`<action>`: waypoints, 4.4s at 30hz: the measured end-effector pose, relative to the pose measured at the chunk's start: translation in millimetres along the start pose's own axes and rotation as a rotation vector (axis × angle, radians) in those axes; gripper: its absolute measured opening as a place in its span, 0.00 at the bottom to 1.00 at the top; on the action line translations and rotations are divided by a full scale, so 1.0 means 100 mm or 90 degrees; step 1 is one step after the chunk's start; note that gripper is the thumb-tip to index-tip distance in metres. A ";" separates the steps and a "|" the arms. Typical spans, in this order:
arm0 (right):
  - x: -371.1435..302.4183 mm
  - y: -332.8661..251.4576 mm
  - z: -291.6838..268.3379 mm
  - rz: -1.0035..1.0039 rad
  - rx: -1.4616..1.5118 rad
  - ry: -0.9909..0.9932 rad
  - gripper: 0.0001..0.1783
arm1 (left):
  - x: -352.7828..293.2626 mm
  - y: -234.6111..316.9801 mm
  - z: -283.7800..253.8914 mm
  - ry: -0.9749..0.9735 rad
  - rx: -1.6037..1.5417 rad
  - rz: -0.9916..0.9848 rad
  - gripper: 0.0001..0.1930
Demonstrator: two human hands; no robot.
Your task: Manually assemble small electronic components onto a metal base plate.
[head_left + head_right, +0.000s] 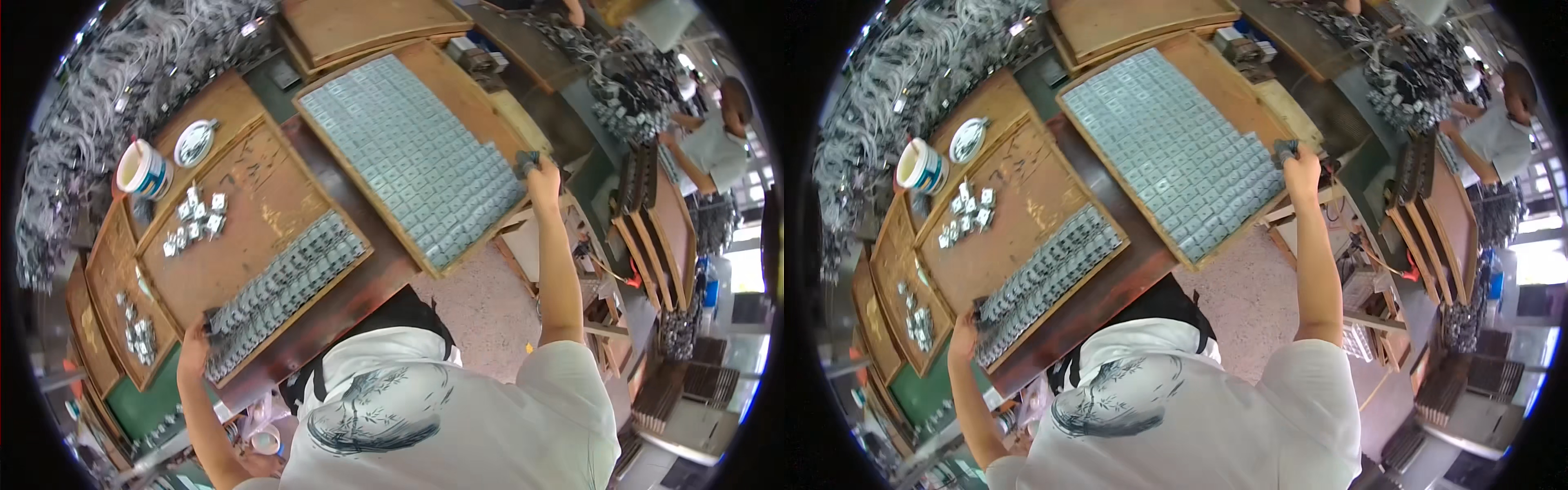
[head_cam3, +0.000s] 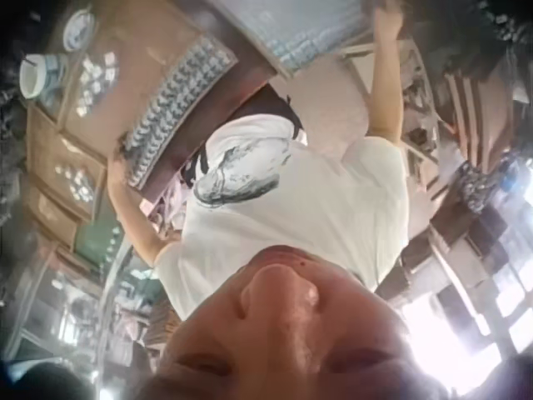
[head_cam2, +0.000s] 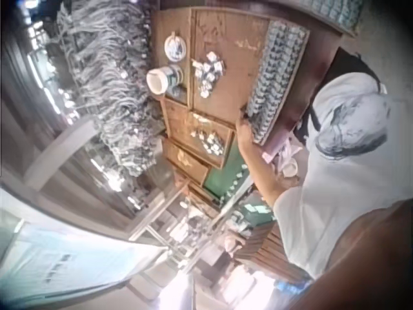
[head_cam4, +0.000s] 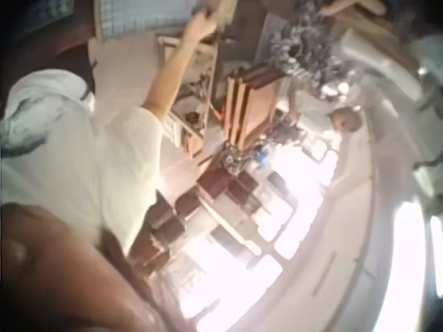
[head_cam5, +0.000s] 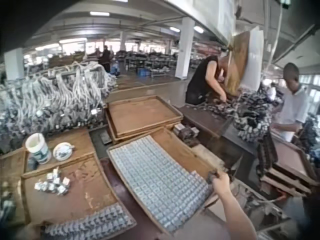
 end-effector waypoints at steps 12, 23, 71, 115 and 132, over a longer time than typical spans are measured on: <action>0.84 0.47 0.30 -0.105 -0.315 -0.231 0.27 | 0.25 1.18 0.08 0.147 0.287 0.242 0.23; 1.13 0.82 0.42 -0.039 -0.058 -0.202 0.19 | 1.00 1.08 -0.25 0.411 0.526 0.233 0.27; -2.92 -2.43 1.84 -0.754 0.013 -0.514 0.10 | -1.16 1.53 1.50 0.144 -0.121 0.370 0.25; 0.42 0.32 0.00 -0.056 -0.253 0.012 0.16 | -0.05 0.02 -0.05 -0.048 -0.058 -0.011 0.37; 0.75 0.35 0.26 0.044 0.228 -0.090 0.12 | -1.41 -0.65 -0.86 0.593 0.387 -0.260 0.21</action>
Point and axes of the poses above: each hand's wrist, its own x-axis towards the middle knuckle, its own z-axis out of the palm, y = z × x, the point moved 4 cm from there along x, towards the middle knuckle, and after that the axes turned 5 degrees about y, right-handed, at the moved point
